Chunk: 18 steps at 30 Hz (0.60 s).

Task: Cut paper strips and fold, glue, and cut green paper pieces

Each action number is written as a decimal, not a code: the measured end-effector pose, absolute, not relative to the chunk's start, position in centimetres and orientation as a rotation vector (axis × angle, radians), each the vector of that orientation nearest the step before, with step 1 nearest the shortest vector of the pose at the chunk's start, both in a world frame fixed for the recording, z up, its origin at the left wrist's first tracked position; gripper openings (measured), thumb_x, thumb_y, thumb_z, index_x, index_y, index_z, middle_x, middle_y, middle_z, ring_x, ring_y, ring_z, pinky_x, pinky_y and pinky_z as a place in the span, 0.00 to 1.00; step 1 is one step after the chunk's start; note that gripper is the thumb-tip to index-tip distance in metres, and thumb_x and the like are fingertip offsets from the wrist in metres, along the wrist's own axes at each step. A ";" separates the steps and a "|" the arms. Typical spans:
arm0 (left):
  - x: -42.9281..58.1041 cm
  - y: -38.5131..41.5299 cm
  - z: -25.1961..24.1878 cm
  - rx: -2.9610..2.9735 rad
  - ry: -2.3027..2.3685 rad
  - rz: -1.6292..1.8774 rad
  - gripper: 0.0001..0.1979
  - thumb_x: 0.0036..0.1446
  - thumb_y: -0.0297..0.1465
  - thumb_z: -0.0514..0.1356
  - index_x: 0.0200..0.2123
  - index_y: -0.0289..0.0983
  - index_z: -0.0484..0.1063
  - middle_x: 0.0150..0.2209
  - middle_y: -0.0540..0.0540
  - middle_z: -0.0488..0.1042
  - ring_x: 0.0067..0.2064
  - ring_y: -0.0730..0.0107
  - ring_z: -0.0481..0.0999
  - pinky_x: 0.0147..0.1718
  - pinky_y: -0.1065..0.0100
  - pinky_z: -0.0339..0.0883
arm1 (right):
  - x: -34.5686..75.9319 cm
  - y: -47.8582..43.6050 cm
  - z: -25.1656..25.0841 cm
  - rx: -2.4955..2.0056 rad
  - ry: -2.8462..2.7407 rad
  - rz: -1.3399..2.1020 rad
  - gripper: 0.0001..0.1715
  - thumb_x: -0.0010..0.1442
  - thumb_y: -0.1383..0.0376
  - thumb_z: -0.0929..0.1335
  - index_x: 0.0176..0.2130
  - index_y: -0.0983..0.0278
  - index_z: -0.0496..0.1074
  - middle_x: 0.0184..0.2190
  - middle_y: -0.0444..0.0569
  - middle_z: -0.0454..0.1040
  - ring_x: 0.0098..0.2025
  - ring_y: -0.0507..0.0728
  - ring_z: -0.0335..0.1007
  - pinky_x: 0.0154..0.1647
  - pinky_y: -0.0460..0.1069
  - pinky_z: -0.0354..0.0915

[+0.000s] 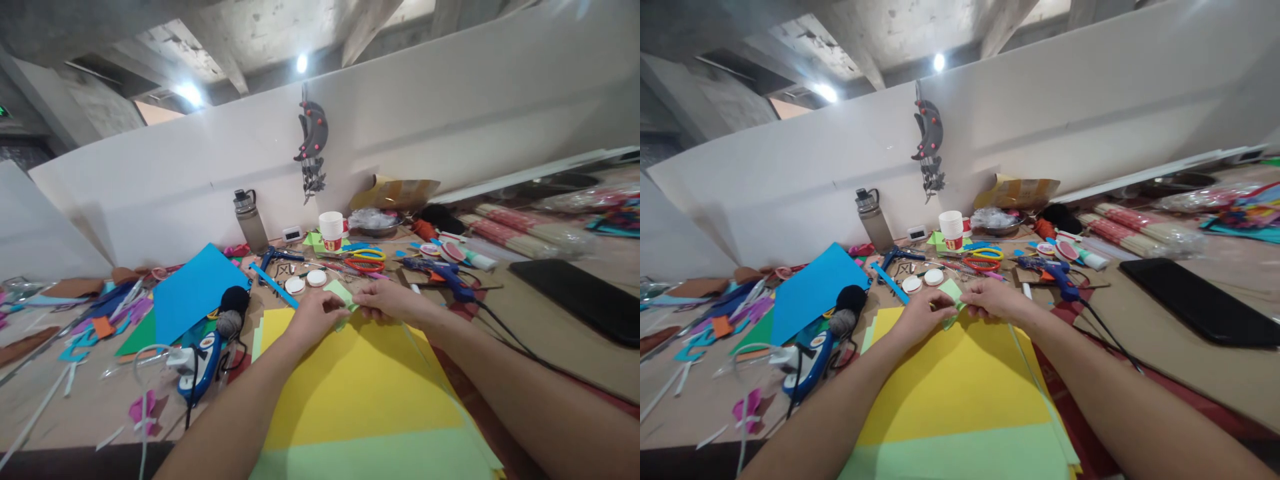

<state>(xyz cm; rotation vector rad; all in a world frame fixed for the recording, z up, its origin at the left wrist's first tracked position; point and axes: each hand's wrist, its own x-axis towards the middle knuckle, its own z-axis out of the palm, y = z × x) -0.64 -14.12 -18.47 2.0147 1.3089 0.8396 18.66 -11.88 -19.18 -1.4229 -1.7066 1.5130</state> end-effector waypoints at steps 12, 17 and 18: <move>-0.4 -15.3 -18.3 2.577 1.512 0.707 0.07 0.55 0.26 0.54 0.34 0.37 0.72 0.36 0.42 0.76 0.39 0.62 0.73 0.38 0.65 0.63 | 22.8 -13.6 -15.6 -1.524 -1.765 0.364 0.14 0.60 0.55 0.64 0.33 0.62 0.71 0.30 0.49 0.76 0.30 0.56 0.69 0.31 0.49 0.59; -0.4 -15.5 -18.1 2.470 1.632 0.668 0.08 0.58 0.30 0.54 0.35 0.38 0.73 0.35 0.44 0.78 0.38 0.63 0.74 0.36 0.65 0.62 | 28.7 -13.8 -16.8 -1.904 -1.721 -0.375 0.23 0.61 0.51 0.63 0.40 0.68 0.70 0.40 0.65 0.72 0.46 0.69 0.67 0.42 0.56 0.59; -0.4 -15.4 -18.1 2.424 1.643 0.699 0.07 0.58 0.30 0.54 0.35 0.38 0.73 0.35 0.44 0.78 0.37 0.64 0.74 0.36 0.66 0.62 | 29.6 -14.0 -17.4 -1.995 -1.728 -0.460 0.25 0.61 0.50 0.64 0.41 0.70 0.70 0.40 0.67 0.72 0.46 0.72 0.66 0.42 0.58 0.59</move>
